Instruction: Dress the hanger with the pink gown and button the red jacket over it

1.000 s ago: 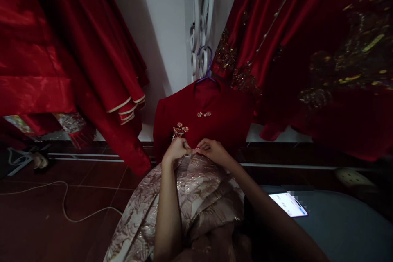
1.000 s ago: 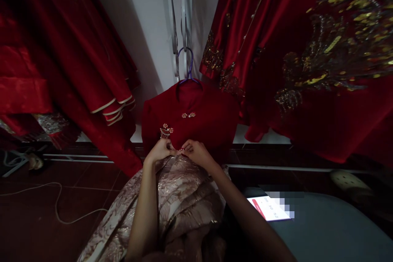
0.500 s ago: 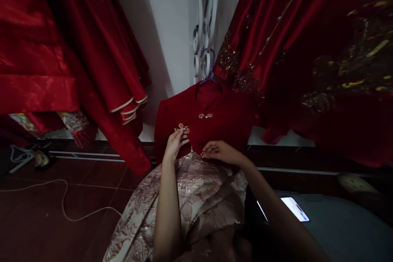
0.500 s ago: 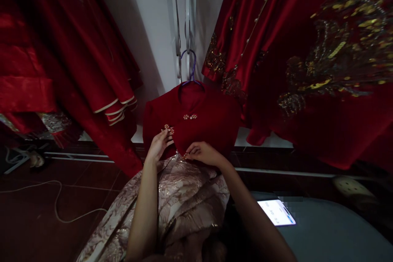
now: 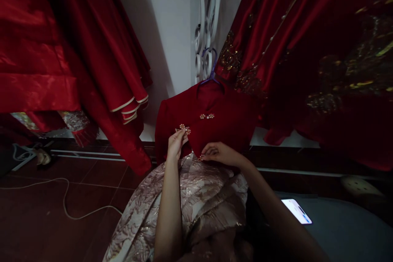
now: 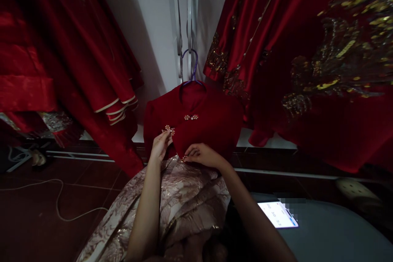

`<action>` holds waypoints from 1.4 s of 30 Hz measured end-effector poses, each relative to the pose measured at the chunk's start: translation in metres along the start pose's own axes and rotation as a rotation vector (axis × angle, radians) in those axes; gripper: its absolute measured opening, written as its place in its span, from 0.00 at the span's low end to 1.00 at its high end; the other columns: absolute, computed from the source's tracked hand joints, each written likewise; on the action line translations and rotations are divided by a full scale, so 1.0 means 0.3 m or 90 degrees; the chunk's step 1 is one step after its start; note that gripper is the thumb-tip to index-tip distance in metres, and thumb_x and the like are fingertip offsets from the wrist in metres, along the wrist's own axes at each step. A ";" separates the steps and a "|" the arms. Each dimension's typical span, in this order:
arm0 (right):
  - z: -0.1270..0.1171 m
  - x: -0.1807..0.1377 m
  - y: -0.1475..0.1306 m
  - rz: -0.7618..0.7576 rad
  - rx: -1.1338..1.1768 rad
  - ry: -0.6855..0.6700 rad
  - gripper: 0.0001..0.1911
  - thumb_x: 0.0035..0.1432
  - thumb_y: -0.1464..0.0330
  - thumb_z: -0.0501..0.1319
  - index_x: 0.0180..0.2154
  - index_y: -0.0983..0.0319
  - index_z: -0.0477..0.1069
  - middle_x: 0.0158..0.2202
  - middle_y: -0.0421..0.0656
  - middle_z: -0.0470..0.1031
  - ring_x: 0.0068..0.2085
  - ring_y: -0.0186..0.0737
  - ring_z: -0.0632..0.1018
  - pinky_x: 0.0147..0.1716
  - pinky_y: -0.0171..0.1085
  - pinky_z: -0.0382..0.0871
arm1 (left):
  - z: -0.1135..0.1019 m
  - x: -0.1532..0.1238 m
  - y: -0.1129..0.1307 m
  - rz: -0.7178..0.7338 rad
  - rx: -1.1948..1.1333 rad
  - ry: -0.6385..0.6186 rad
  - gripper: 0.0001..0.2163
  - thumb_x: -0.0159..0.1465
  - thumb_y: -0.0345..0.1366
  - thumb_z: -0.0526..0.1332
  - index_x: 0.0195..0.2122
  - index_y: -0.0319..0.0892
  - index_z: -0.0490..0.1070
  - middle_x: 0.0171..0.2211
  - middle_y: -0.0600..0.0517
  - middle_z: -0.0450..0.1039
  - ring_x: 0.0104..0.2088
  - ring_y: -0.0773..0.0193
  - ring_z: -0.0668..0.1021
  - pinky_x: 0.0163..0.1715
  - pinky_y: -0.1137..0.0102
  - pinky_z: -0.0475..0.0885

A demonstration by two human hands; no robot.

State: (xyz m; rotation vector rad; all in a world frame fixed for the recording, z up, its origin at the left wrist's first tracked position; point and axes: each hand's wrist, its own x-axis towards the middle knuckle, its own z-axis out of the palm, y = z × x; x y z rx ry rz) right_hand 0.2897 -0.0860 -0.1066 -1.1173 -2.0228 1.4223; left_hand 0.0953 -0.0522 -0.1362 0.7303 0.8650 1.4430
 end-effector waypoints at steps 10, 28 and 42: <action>0.001 -0.002 0.002 -0.013 0.008 -0.004 0.17 0.45 0.61 0.66 0.34 0.65 0.71 0.32 0.45 0.77 0.34 0.36 0.76 0.37 0.37 0.69 | 0.025 -0.004 0.006 0.060 0.053 0.059 0.13 0.48 0.39 0.66 0.32 0.36 0.76 0.38 0.46 0.77 0.36 0.66 0.78 0.38 0.71 0.72; -0.125 -0.136 -0.092 0.021 -0.032 -0.134 0.16 0.45 0.59 0.66 0.34 0.63 0.72 0.32 0.43 0.77 0.34 0.37 0.76 0.35 0.34 0.67 | 0.208 -0.051 0.195 0.376 0.570 -0.150 0.13 0.56 0.46 0.61 0.32 0.40 0.73 0.30 0.50 0.73 0.31 0.66 0.74 0.35 0.70 0.69; -0.165 -0.162 -0.089 0.029 -0.049 -0.102 0.16 0.44 0.58 0.65 0.34 0.61 0.76 0.32 0.43 0.78 0.35 0.39 0.77 0.36 0.35 0.68 | 0.331 0.034 0.284 0.666 1.045 -0.386 0.06 0.58 0.32 0.56 0.36 0.41 0.68 0.31 0.50 0.69 0.42 0.59 0.69 0.56 0.56 0.50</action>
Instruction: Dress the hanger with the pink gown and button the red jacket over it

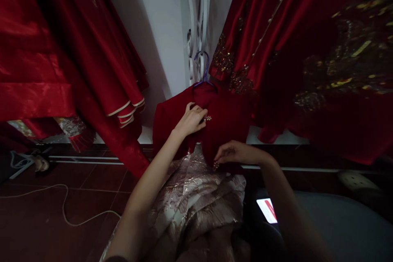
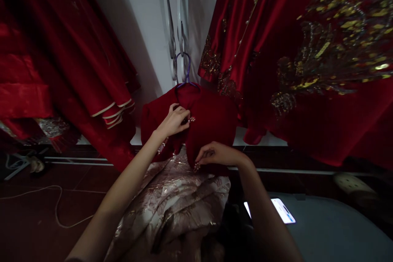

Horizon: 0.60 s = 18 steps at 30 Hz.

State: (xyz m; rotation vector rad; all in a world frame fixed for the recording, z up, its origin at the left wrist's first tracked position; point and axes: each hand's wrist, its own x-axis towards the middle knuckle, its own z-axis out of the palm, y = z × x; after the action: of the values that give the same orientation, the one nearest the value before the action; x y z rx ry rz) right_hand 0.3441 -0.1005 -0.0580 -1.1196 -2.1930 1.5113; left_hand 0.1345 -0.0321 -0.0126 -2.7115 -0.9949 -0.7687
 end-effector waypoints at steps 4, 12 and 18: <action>-0.015 -0.002 -0.018 -0.068 -0.049 0.114 0.16 0.50 0.57 0.62 0.37 0.61 0.75 0.35 0.44 0.77 0.36 0.38 0.76 0.38 0.37 0.68 | 0.000 -0.007 -0.001 0.012 -0.025 0.016 0.08 0.60 0.31 0.52 0.39 0.43 0.69 0.28 0.53 0.68 0.38 0.62 0.71 0.60 0.53 0.42; -0.070 0.173 -0.166 -0.296 0.098 0.517 0.23 0.57 0.55 0.54 0.52 0.57 0.61 0.55 0.44 0.64 0.56 0.38 0.66 0.56 0.41 0.60 | 0.016 -0.019 -0.004 -0.050 -0.064 0.107 0.09 0.62 0.37 0.53 0.39 0.43 0.69 0.28 0.51 0.70 0.36 0.60 0.73 0.60 0.51 0.43; -0.095 0.358 -0.189 -0.066 0.043 0.715 0.43 0.53 0.46 0.53 0.61 0.65 0.45 0.63 0.56 0.45 0.64 0.51 0.50 0.60 0.50 0.48 | 0.013 -0.034 -0.007 -0.273 0.110 0.248 0.20 0.59 0.30 0.53 0.53 0.39 0.61 0.47 0.40 0.67 0.48 0.50 0.68 0.54 0.51 0.53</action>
State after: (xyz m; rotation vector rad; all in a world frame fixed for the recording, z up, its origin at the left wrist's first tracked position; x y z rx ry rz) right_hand 0.2632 -0.0142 -0.0183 -1.3272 -1.3550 0.5972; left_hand 0.1281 -0.0350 -0.0213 -2.1092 -1.4715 -1.1616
